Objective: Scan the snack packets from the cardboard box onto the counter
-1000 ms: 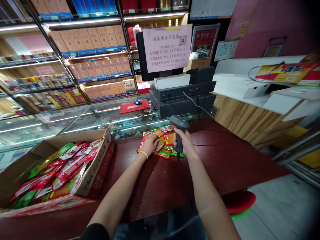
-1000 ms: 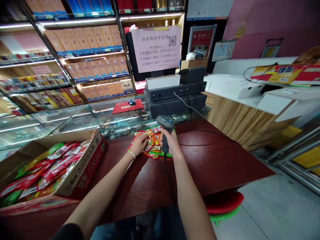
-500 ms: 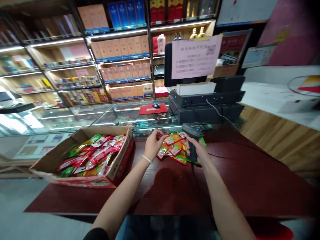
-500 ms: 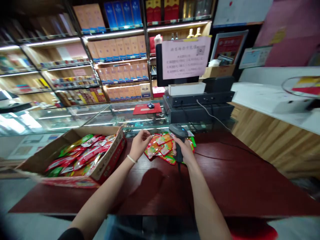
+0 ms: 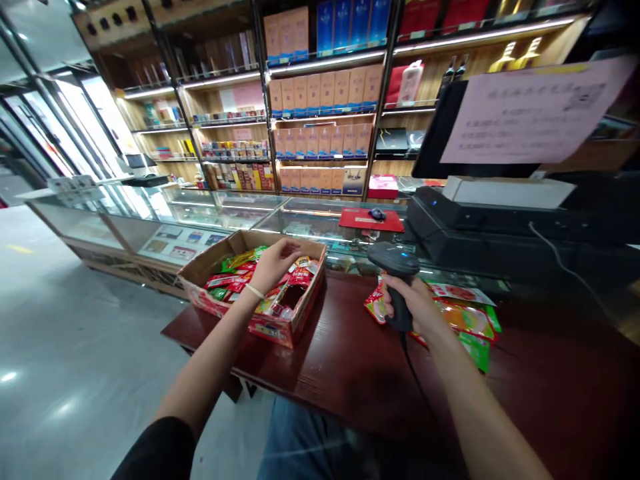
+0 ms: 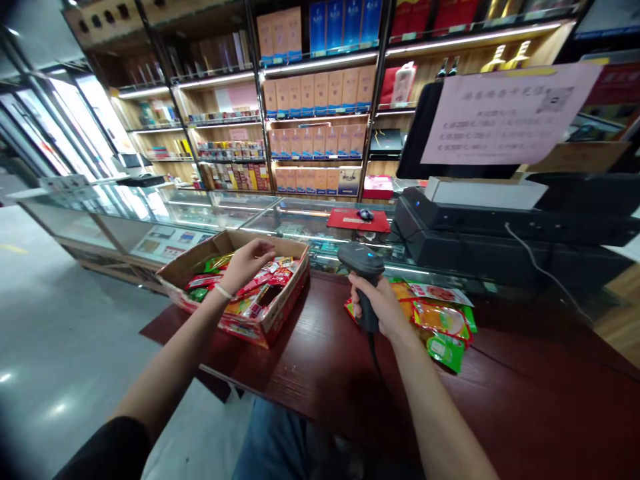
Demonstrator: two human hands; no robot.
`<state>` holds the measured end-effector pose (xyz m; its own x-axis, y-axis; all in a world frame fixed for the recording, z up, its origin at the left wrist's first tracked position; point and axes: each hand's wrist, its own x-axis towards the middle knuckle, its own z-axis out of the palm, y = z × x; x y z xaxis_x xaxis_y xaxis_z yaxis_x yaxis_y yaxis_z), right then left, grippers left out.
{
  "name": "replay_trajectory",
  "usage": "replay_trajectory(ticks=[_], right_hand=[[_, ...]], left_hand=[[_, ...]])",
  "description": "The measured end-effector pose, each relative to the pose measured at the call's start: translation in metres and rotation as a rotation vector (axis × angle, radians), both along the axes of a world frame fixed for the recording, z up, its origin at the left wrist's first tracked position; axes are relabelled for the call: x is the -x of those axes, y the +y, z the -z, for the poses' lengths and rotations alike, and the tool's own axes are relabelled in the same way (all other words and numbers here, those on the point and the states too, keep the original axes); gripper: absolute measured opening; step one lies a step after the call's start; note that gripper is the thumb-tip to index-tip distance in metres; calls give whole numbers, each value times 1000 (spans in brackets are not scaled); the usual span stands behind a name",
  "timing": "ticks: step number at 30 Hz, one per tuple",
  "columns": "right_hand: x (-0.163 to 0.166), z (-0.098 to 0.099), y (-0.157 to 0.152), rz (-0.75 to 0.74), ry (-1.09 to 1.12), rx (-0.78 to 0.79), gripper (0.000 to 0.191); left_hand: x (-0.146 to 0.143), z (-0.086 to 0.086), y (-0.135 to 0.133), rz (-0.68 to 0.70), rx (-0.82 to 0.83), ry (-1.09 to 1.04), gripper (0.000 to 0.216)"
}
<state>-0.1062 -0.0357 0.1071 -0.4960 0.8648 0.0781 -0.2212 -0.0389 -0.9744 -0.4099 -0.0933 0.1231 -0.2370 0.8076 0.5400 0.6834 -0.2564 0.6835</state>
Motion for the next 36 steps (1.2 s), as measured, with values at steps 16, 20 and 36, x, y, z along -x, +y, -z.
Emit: replay_trajectory(ticks=[16,20,36], right_hand=[[49,8,-12,-67,-59,-11,28],[38,15,-9,-53,-41,-26,27],[-34,22,14,94,-9,-13,33]], left_hand=[[28,71,31,230,314,529,19],[26,61,35,80,297,552,7],[-9,-10,27,-126,-292,-628,22]])
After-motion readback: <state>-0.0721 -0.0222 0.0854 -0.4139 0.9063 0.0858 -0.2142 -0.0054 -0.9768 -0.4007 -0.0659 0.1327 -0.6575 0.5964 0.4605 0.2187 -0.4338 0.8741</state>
